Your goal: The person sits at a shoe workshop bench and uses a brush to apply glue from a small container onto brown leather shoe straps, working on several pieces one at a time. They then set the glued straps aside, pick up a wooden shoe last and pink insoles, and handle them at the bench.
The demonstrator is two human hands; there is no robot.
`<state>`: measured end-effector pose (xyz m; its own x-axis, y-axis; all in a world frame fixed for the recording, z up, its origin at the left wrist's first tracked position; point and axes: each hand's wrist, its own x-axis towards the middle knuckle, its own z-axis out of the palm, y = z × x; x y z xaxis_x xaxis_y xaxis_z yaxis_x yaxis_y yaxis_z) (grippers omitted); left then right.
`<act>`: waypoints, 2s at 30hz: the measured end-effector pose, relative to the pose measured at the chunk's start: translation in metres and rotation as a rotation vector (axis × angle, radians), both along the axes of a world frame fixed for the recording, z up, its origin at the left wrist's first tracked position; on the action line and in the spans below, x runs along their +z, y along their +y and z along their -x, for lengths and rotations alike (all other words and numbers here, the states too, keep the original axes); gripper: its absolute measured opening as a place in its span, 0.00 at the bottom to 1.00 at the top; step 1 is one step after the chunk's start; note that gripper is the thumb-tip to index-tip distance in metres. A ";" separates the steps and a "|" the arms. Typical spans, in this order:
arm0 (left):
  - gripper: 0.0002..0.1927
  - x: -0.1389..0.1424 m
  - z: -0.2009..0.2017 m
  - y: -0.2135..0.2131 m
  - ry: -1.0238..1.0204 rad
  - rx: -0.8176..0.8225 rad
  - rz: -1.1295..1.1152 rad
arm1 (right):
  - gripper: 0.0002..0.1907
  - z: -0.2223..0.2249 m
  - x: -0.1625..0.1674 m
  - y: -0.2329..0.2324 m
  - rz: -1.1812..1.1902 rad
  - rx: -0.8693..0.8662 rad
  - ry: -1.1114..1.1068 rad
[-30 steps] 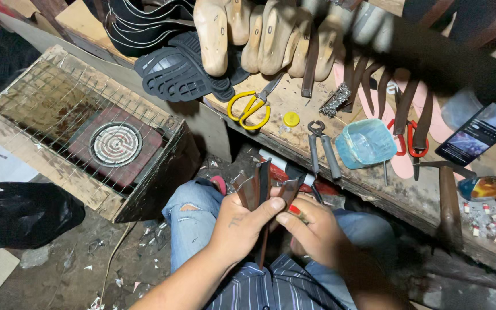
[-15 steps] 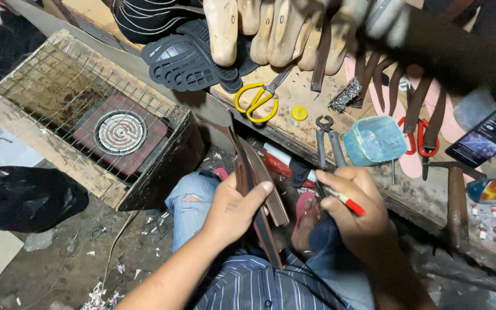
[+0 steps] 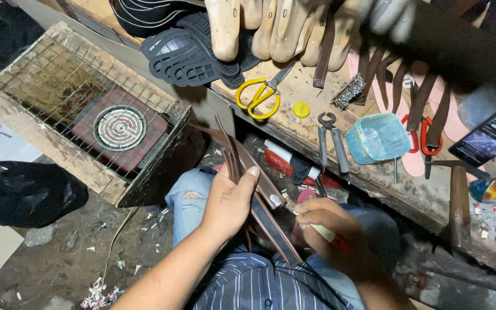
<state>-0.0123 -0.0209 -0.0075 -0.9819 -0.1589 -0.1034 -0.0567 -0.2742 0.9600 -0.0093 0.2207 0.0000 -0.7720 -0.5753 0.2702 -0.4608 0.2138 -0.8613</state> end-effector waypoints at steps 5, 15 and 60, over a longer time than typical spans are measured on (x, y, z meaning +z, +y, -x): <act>0.06 -0.005 -0.001 -0.001 0.080 0.036 0.071 | 0.07 -0.002 -0.007 0.006 0.099 -0.097 0.104; 0.07 -0.003 0.003 0.003 -0.093 0.028 -0.009 | 0.10 -0.003 0.011 0.005 0.076 -0.109 0.192; 0.21 0.005 -0.011 0.006 -0.330 -0.357 -0.181 | 0.18 0.074 0.044 0.105 -0.162 -0.691 -0.067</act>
<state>-0.0009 -0.0152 -0.0028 -0.8821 0.2293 -0.4115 -0.4688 -0.3427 0.8141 -0.0834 0.3257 0.0443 -0.9866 0.0225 0.1617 -0.1208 0.5657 -0.8157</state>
